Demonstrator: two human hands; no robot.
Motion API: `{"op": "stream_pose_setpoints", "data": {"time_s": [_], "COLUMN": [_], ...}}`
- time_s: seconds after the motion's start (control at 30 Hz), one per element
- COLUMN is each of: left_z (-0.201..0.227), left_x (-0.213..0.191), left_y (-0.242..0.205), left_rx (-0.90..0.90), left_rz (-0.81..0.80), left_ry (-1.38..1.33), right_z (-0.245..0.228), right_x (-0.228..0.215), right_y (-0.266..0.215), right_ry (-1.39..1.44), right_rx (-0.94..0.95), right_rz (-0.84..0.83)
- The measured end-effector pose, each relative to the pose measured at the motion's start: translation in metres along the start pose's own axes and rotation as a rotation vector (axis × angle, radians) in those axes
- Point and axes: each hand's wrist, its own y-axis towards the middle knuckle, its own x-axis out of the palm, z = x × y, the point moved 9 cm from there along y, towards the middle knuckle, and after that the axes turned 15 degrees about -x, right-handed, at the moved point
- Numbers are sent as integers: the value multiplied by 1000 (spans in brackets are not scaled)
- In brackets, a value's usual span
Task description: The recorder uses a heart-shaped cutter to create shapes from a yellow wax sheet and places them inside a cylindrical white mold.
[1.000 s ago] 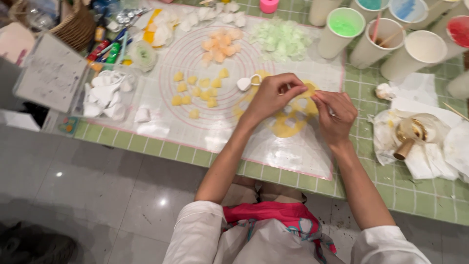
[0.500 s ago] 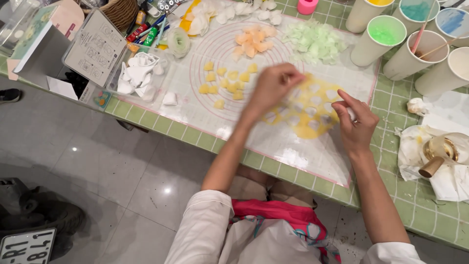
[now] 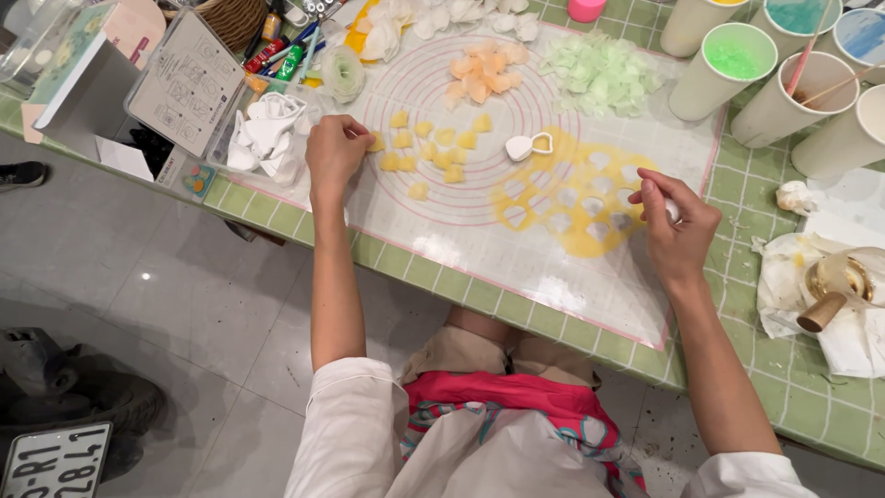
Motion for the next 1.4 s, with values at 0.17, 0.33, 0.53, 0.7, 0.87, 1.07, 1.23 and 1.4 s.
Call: {"op": "stream_pose_setpoints", "data": {"time_s": [0.17,0.33,0.53,0.7,0.87,1.07,1.23,1.4], "left_z": [40,107,193,188,182,206,214,230], "left_x": [-11,37,101,118,115,123,151,135], "left_y": [-33,-75,-137,-136,-127,-136,-140,-164], "left_rx": [159,424,814,730,699,739,778,853], "left_rz": [254,68,-326,-399,-263,-250,-281,-330], "left_ry": [18,-273,-72,-83,23,34,86,-110], "right_z": [13,28,44,73,73,71,78,91], "right_x": [-7,-19,-42,-67,-70,-68,-74,-81], "right_y": [-1,0,4,1,1,2,-1,-4], "right_ry": [23,110,156,227,227,219,207,81], "right_rx": [27,96,136,167,188,189,209,170], "right_rz": [56,146,256,382,387,379,397,355]}}
